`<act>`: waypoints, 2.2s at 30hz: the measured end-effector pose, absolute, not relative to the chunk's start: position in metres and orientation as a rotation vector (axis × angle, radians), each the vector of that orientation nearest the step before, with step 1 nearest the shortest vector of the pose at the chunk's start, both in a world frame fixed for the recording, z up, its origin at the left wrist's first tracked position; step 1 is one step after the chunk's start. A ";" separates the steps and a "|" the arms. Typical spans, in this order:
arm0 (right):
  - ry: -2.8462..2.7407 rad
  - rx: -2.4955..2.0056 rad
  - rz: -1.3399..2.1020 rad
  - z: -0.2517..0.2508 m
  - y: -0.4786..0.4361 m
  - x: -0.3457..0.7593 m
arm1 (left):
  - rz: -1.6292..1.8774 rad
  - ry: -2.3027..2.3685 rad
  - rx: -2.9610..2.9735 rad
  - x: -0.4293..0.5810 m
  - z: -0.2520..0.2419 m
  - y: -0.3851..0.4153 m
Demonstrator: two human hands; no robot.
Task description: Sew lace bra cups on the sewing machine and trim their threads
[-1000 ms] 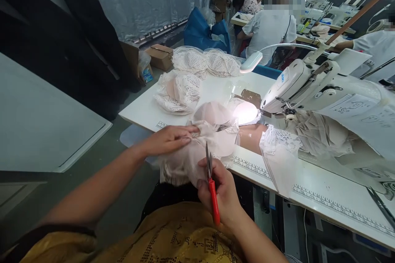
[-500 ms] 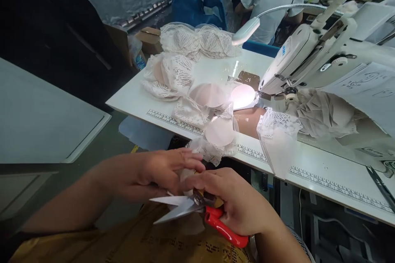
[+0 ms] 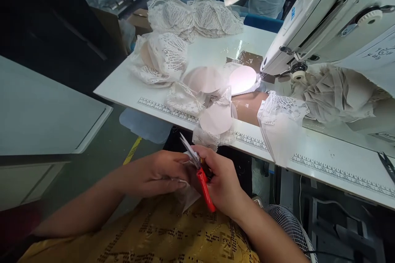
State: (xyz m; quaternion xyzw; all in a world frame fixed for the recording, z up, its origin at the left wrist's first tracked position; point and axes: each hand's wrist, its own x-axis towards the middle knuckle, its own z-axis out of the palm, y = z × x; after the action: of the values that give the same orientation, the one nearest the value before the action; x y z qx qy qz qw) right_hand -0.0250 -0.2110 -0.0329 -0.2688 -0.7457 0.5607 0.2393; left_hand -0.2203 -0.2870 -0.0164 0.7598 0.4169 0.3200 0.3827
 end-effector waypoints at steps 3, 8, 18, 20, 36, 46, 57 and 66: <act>-1.953 -0.814 1.564 -0.040 -0.210 -0.022 | 0.904 1.063 1.774 -0.213 -0.033 -0.286; -2.079 -0.867 1.538 -0.051 -0.196 0.006 | 1.016 1.105 1.734 -0.217 -0.042 -0.287; -2.382 -0.783 1.653 -0.073 -0.195 0.054 | 0.975 1.283 1.801 -0.235 -0.048 -0.287; -2.380 -0.826 1.677 -0.074 -0.198 0.048 | 0.929 1.348 1.883 -0.238 -0.045 -0.285; -2.451 -0.702 1.749 -0.063 -0.195 0.016 | 0.801 1.192 1.817 -0.231 -0.030 -0.289; -2.532 -0.626 1.579 -0.061 -0.196 0.007 | 0.847 1.126 1.723 -0.224 -0.034 -0.289; -2.478 -0.572 1.669 -0.061 -0.196 0.007 | 0.909 1.067 1.683 -0.225 -0.035 -0.289; -2.516 -0.558 1.597 -0.062 -0.197 0.007 | 0.915 1.073 1.657 -0.225 -0.036 -0.291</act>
State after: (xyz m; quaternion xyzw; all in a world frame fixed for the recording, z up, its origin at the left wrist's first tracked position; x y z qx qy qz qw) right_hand 0.0073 -0.1975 -0.0623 -0.1839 -0.8286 0.5259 0.0548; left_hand -0.2254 -0.2913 -0.0364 0.6746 0.4367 0.3724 0.4643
